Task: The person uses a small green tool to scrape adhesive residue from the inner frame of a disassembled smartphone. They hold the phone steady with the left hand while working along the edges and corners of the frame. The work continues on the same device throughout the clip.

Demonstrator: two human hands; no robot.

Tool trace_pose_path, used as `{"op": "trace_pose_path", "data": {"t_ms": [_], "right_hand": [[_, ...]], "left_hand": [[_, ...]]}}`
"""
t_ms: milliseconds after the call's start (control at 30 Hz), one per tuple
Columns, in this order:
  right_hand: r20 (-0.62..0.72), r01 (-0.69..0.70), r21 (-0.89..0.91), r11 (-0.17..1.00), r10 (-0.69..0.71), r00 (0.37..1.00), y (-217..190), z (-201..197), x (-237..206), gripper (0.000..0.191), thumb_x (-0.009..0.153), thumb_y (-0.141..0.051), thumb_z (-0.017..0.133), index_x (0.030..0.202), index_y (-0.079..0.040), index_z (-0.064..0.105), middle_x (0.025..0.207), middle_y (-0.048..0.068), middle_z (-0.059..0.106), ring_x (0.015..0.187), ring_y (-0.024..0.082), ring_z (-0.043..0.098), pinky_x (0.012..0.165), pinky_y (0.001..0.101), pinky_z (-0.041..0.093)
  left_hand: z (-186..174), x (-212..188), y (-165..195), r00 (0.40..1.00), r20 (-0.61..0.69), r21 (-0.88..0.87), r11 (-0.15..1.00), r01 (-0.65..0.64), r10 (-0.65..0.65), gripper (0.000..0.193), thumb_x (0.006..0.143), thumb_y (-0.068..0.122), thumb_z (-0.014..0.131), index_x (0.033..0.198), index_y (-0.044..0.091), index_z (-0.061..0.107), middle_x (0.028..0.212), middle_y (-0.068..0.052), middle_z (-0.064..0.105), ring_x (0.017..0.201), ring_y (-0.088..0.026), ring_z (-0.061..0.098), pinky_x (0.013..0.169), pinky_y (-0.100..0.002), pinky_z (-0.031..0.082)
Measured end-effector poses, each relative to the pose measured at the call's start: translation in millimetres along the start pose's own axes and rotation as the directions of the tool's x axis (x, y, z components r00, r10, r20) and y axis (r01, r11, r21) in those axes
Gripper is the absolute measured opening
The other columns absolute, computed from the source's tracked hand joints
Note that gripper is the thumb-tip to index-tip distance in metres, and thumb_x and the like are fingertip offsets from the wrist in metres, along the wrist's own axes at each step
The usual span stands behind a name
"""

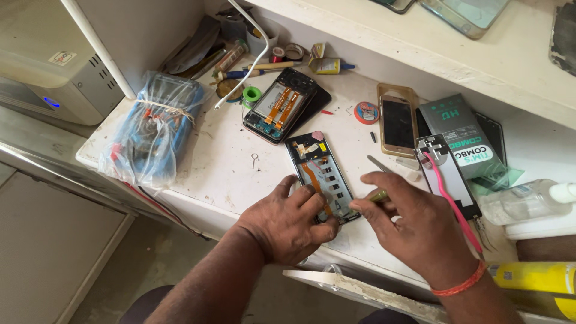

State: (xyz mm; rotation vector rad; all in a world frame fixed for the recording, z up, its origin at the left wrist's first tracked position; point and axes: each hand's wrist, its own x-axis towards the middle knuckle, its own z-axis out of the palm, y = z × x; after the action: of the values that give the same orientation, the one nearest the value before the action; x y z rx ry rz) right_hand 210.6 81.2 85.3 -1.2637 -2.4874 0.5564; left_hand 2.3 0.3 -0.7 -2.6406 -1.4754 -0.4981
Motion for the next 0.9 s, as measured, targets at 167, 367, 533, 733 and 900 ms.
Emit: {"op": "trace_pose_path", "data": {"t_ms": [167,367,533,733,900], "right_hand": [[-0.103,0.273,0.2,0.941,-0.256,0.961,-3.2,-0.6,2.0,0.052,0.083,-0.007,0.075,0.132,-0.007,0.057,0.105,0.012,0.077,0.087,0.018,0.08,0.071,0.0311,0.062],[-0.056,0.202,0.302,0.932,-0.195,0.979,-3.1,2.2,1.6,0.05,0.086,-0.004,0.071,0.134,-0.009,0.058,0.093,0.009,0.079,0.083,0.016,0.082,0.072,0.03,0.065],[-0.014,0.145,0.246,0.958,-0.147,0.989,-1.7,-1.5,4.8,0.049,0.086,-0.008,0.073,0.133,-0.011,0.058,0.088,0.008,0.08,0.08,0.014,0.082,0.065,0.0288,0.066],[-0.042,0.218,0.243,0.945,-0.214,0.976,-1.2,-2.5,6.2,0.056,0.083,-0.011,0.076,0.136,-0.011,0.057,0.092,0.009,0.079,0.081,0.014,0.081,0.068,0.0287,0.064],[-0.096,0.27,0.306,0.913,-0.253,0.963,-0.4,2.4,4.1,0.053,0.087,-0.008,0.074,0.138,-0.01,0.059,0.091,0.008,0.079,0.084,0.015,0.082,0.074,0.0284,0.067]], "left_hand": [[2.4,0.1,0.6,0.999,-0.029,-0.003,0.999,0.042,-0.042,0.041,0.093,0.034,0.058,0.132,0.021,0.056,0.114,-0.015,0.057,0.113,-0.034,0.057,0.106,-0.072,0.04],[1.8,-0.7,0.9,0.998,0.024,-0.003,0.998,0.06,-0.06,0.045,0.092,0.037,0.058,0.133,0.019,0.054,0.113,-0.015,0.056,0.115,-0.035,0.057,0.106,-0.072,0.038],[0.1,-0.2,1.3,0.999,0.021,0.008,0.999,0.047,-0.047,0.044,0.09,0.036,0.059,0.131,0.021,0.056,0.114,-0.015,0.056,0.114,-0.034,0.057,0.106,-0.071,0.038],[0.0,-0.3,0.9,0.998,-0.016,-0.015,0.998,0.064,-0.064,0.046,0.093,0.038,0.06,0.132,0.014,0.056,0.111,-0.013,0.058,0.113,-0.033,0.057,0.108,-0.071,0.037],[-0.7,-0.3,1.4,0.998,-0.018,0.001,0.998,0.066,-0.066,0.047,0.091,0.039,0.061,0.13,0.013,0.057,0.11,-0.012,0.058,0.113,-0.032,0.057,0.108,-0.071,0.037]]}}
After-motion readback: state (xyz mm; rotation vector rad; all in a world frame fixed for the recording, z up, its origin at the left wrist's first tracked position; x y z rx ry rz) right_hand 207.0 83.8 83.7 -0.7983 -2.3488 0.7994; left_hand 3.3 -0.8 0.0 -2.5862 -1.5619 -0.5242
